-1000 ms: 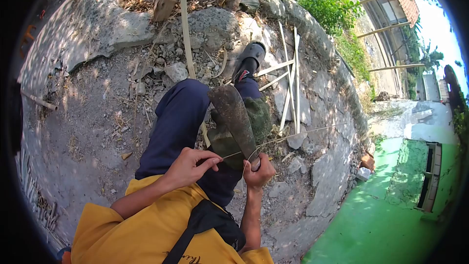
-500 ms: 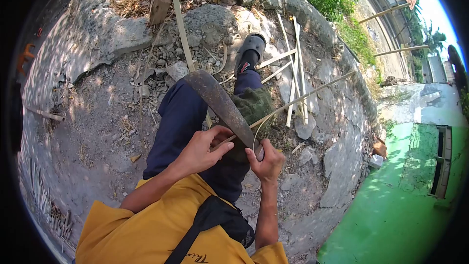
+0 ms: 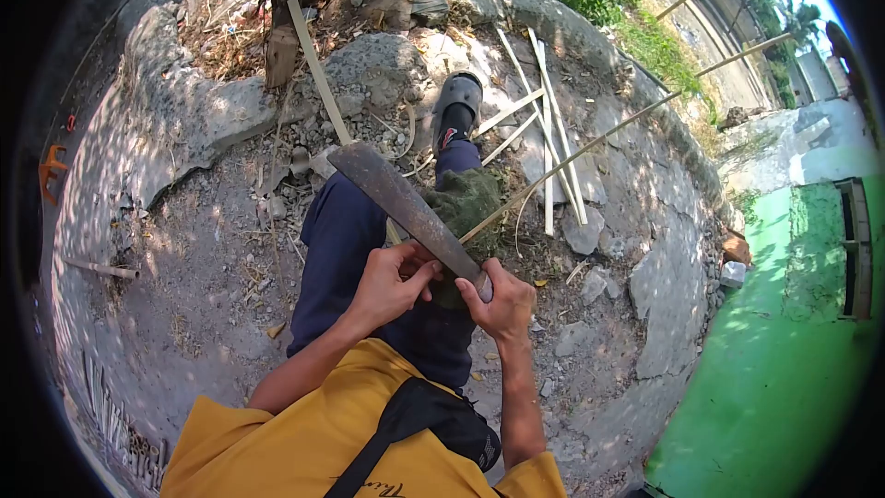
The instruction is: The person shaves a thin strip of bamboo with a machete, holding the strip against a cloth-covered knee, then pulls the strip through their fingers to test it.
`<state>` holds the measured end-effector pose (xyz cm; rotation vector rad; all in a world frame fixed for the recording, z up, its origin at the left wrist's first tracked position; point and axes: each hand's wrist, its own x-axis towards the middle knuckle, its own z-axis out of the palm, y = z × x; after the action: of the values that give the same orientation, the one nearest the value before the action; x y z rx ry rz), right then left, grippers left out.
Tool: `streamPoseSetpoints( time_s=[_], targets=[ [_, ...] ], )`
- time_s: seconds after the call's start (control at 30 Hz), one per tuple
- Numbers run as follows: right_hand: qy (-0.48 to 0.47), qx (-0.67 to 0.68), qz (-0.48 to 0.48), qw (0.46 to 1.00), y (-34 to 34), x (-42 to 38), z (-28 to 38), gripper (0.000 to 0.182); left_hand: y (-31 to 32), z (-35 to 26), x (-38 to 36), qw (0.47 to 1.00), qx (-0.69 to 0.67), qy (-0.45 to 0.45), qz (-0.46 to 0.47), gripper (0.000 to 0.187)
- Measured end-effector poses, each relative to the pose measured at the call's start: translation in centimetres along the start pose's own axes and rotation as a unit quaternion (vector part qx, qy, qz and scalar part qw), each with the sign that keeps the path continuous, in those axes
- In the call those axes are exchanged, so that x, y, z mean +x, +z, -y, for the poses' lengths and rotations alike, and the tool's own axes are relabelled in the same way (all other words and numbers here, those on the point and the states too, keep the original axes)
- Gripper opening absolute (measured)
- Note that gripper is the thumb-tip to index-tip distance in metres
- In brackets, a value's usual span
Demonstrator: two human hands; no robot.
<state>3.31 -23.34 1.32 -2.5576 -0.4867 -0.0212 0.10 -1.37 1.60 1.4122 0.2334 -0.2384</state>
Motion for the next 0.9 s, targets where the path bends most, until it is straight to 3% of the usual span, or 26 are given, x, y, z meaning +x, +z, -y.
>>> streamPoseSetpoints(
  time_s=[0.13,0.2,0.53,0.9],
  targets=[
    [0.007,0.008,0.0,1.0,0.0,0.2,-0.3,0.054,0.6,1.0,0.8,1.0,-0.007,0.002,0.001,0.014],
    [0.013,0.002,0.02,1.0,-0.3,0.2,-0.4,0.054,1.2,1.7,0.9,0.995,-0.001,0.088,-0.046,0.013],
    [0.05,-0.012,-0.021,0.998,0.2,0.0,1.4,0.054,1.3,2.2,-0.4,0.995,0.022,0.075,-0.065,0.014],
    [0.038,-0.018,-0.006,0.999,0.1,-0.4,0.8,0.054,2.1,1.5,0.3,0.98,0.072,0.153,-0.103,0.014]
  ],
)
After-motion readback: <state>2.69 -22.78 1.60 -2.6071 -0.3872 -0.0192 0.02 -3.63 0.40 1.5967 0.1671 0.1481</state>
